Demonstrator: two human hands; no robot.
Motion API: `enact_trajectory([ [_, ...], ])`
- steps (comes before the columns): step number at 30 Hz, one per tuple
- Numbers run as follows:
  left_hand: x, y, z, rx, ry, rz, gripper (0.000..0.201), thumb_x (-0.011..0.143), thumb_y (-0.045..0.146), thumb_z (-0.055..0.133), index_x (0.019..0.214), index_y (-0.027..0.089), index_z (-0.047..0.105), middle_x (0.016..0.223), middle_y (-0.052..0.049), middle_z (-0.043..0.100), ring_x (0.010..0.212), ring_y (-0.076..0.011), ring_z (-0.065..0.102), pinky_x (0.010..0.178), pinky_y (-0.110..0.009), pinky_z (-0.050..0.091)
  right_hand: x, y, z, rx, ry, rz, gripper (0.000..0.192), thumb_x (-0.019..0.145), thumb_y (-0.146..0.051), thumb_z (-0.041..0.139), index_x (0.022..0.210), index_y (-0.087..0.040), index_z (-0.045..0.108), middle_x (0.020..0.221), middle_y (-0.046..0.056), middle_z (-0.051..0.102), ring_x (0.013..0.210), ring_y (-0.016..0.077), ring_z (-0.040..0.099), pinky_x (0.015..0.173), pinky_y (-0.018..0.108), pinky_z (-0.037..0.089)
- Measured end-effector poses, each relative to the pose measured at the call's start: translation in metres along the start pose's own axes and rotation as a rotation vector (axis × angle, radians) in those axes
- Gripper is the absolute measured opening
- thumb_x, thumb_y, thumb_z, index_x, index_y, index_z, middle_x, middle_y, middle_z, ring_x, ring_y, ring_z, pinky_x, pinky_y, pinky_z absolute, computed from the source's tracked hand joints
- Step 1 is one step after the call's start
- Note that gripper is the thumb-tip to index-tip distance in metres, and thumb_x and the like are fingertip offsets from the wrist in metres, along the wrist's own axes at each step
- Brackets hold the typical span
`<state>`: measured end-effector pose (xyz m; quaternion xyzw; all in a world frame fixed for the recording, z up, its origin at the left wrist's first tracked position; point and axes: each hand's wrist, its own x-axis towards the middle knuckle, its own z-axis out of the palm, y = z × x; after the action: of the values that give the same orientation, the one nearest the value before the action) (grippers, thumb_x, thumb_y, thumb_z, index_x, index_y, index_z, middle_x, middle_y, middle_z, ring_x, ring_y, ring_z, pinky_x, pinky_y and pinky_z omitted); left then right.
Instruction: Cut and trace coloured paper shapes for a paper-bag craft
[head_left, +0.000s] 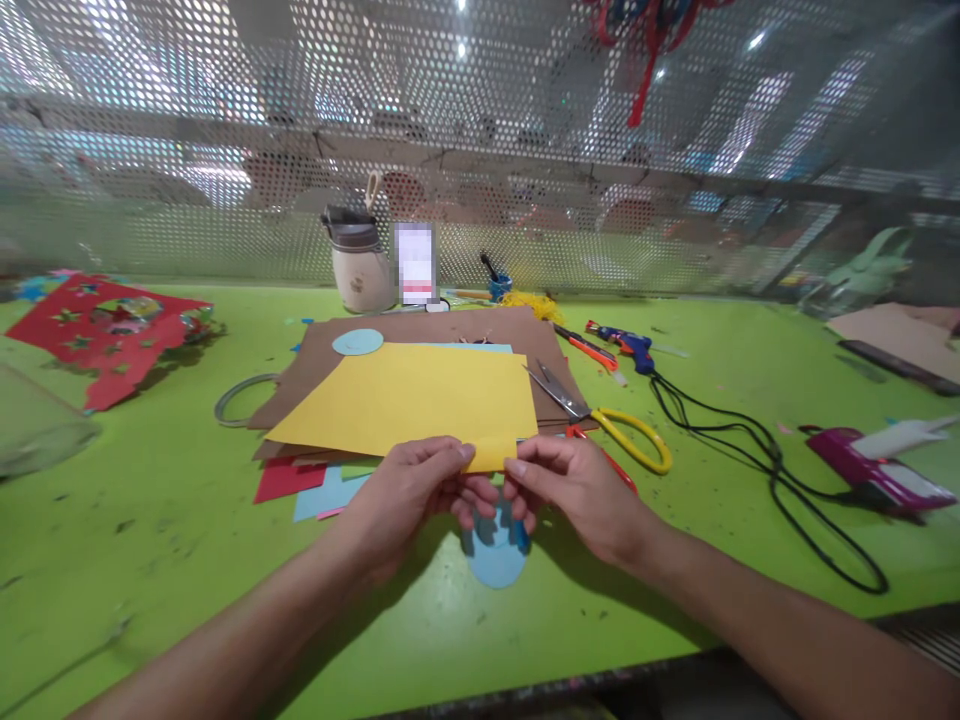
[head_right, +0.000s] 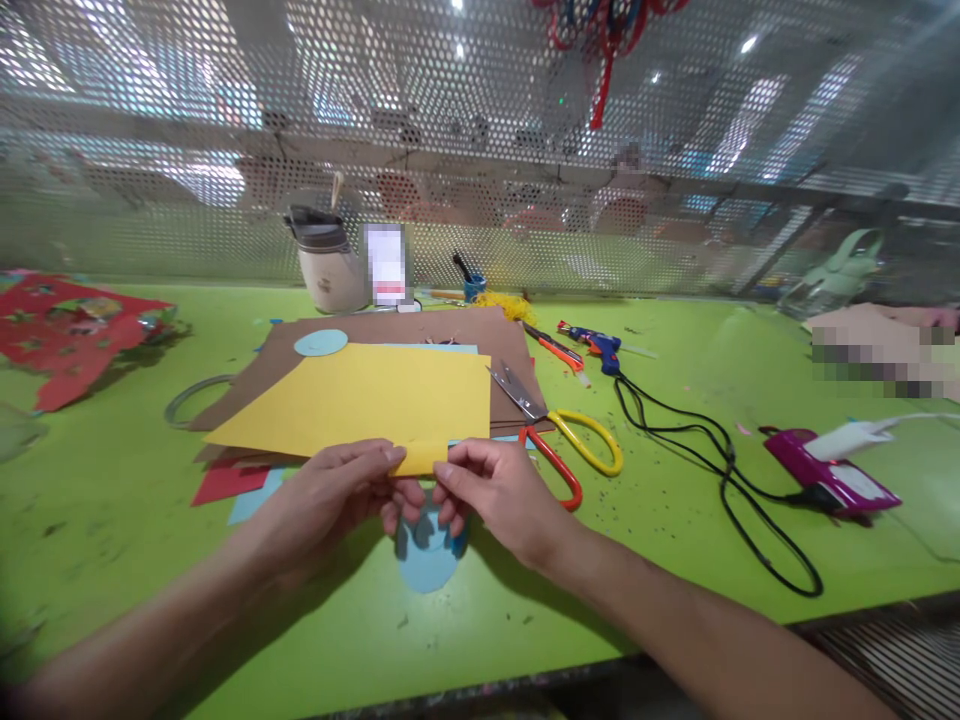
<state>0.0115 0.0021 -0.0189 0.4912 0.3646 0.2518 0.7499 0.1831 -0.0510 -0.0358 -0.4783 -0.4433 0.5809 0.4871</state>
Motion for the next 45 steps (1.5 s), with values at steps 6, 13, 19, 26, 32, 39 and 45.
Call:
enact_trajectory([
  [6,-0.0010,0.0010,-0.0002,-0.017,0.015,0.020,0.024,0.084,0.026,0.056,0.072,0.008,0.065,0.074,-0.016,0.071,0.063,-0.0192,0.064,0.059,-0.028,0.049,-0.0080,-0.0017,-0.0004,-0.203,0.131,-0.265,0.033,0.080,-0.028,0.066,0.110,-0.023,0.055,0.086,0.001,0.058,0.072,0.0139,0.059,0.064,0.028,0.053],
  [13,-0.0015,0.0001,0.0005,-0.034,-0.040,0.096,0.024,0.082,0.022,0.055,0.068,0.009,0.069,0.071,-0.013,0.071,0.063,-0.0193,0.063,0.062,-0.030,0.051,-0.0101,-0.0023,0.0019,-0.350,0.095,-0.359,0.008,0.078,-0.024,0.067,0.083,-0.020,0.063,0.077,0.003,0.064,0.070,0.0167,0.061,0.067,0.031,0.051],
  [19,-0.0003,-0.0022,-0.0005,-0.076,-0.095,0.074,0.029,0.086,0.020,0.048,0.077,0.005,0.071,0.074,-0.015,0.072,0.063,-0.0191,0.065,0.062,-0.029,0.052,-0.0083,-0.0054,0.0010,-0.373,0.083,-0.409,0.005,0.079,-0.017,0.065,0.076,-0.020,0.062,0.076,0.002,0.060,0.071,0.0158,0.058,0.065,0.029,0.048],
  [26,-0.0010,-0.0016,-0.0006,-0.079,-0.090,0.008,0.018,0.083,0.016,0.056,0.075,0.006,0.069,0.071,-0.014,0.072,0.061,-0.0167,0.065,0.058,-0.024,0.051,-0.0098,-0.0052,0.0007,-0.436,0.107,-0.430,0.006,0.079,-0.019,0.065,0.074,-0.019,0.063,0.073,0.002,0.061,0.069,0.0149,0.058,0.064,0.028,0.047],
  [32,-0.0025,-0.0018,-0.0011,-0.095,-0.145,0.031,0.022,0.084,0.013,0.051,0.078,0.004,0.071,0.074,-0.016,0.073,0.063,-0.0197,0.067,0.058,-0.027,0.053,-0.0096,-0.0084,0.0018,-0.177,0.097,-0.174,0.019,0.073,-0.033,0.071,0.071,-0.017,0.061,0.064,0.000,0.060,0.056,0.0117,0.055,0.053,0.026,0.046],
  [39,-0.0012,-0.0021,0.0001,-0.068,-0.158,0.054,0.027,0.082,0.014,0.047,0.080,0.002,0.071,0.078,-0.018,0.072,0.068,-0.0228,0.067,0.060,-0.030,0.053,-0.0092,-0.0101,0.0015,-0.151,0.093,-0.110,0.031,0.072,-0.043,0.073,0.070,-0.016,0.057,0.055,-0.002,0.057,0.048,0.0093,0.052,0.046,0.023,0.044],
  [45,-0.0025,-0.0012,0.0005,0.010,-0.157,0.095,0.029,0.080,0.014,0.045,0.079,0.002,0.070,0.080,-0.018,0.072,0.069,-0.0242,0.066,0.063,-0.034,0.053,-0.0072,-0.0080,-0.0020,-0.220,0.111,-0.253,0.023,0.076,-0.036,0.070,0.072,-0.016,0.059,0.074,0.002,0.057,0.064,0.0125,0.055,0.058,0.026,0.047],
])
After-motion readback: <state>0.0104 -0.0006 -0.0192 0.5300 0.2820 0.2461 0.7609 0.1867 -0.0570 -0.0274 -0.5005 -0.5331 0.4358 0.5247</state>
